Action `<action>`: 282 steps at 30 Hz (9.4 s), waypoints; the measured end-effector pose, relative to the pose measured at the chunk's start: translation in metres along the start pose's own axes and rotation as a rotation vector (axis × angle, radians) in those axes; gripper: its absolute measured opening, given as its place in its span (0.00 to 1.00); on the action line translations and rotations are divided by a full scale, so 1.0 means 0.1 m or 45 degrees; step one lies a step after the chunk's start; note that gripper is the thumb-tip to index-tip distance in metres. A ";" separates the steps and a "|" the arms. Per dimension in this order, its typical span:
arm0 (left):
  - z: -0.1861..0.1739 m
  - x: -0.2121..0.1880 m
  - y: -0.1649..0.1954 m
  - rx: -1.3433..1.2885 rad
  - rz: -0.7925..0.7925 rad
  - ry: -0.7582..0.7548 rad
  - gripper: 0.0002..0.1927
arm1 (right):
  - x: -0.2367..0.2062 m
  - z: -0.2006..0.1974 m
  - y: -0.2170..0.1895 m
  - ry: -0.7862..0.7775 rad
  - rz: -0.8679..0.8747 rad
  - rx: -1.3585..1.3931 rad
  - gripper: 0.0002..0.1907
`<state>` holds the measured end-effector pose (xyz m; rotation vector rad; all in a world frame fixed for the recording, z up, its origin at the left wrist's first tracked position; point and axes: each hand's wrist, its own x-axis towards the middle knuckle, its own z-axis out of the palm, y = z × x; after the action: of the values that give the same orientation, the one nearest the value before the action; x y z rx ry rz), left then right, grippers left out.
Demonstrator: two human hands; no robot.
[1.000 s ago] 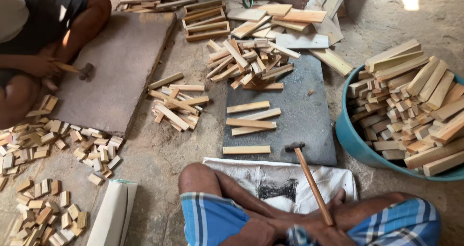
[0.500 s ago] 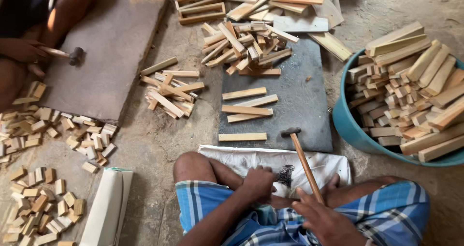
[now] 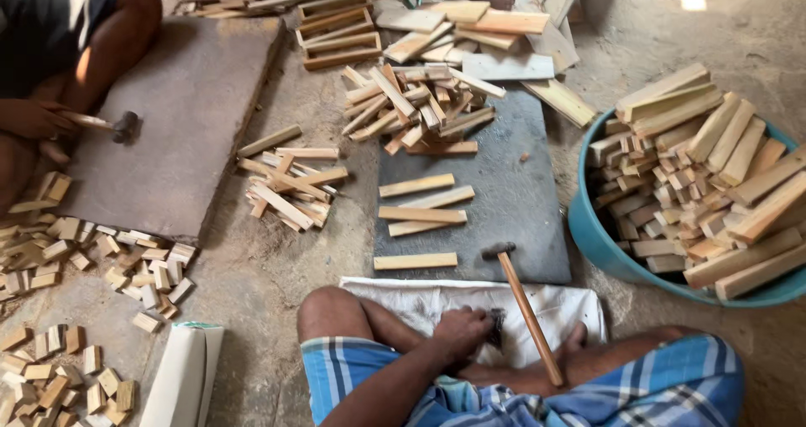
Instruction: The person sits on the floor and repeatedly hammers nails into small wooden blocks. They pick up a block, place a nail, hammer it in, and then set the block aside, continuing this process with multiple pieces of wood.
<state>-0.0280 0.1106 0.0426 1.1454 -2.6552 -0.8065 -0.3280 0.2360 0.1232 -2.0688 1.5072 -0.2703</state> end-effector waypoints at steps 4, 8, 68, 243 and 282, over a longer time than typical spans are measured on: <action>0.05 0.04 -0.02 0.076 0.005 -0.084 0.09 | 0.02 -0.04 0.14 -0.003 -0.002 -0.060 0.38; 0.16 0.04 -0.08 0.063 -0.005 -0.039 0.12 | 0.00 -0.19 0.25 -0.009 0.003 -0.117 0.39; -0.70 0.39 -0.64 -0.544 -0.409 1.033 0.17 | 1.41 0.46 -0.18 -0.148 0.884 1.671 0.16; -0.41 0.60 -0.81 -0.406 -0.491 0.928 0.18 | 1.18 0.05 -0.75 0.399 0.197 0.211 0.18; -1.14 -0.01 -0.65 0.070 -1.215 0.817 0.30 | 1.19 0.45 -0.10 0.106 0.990 1.453 0.12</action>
<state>0.0511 0.0267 0.1054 2.2430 -1.5534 -0.3299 -0.2575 0.1424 0.0726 -0.5517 1.5242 -0.6911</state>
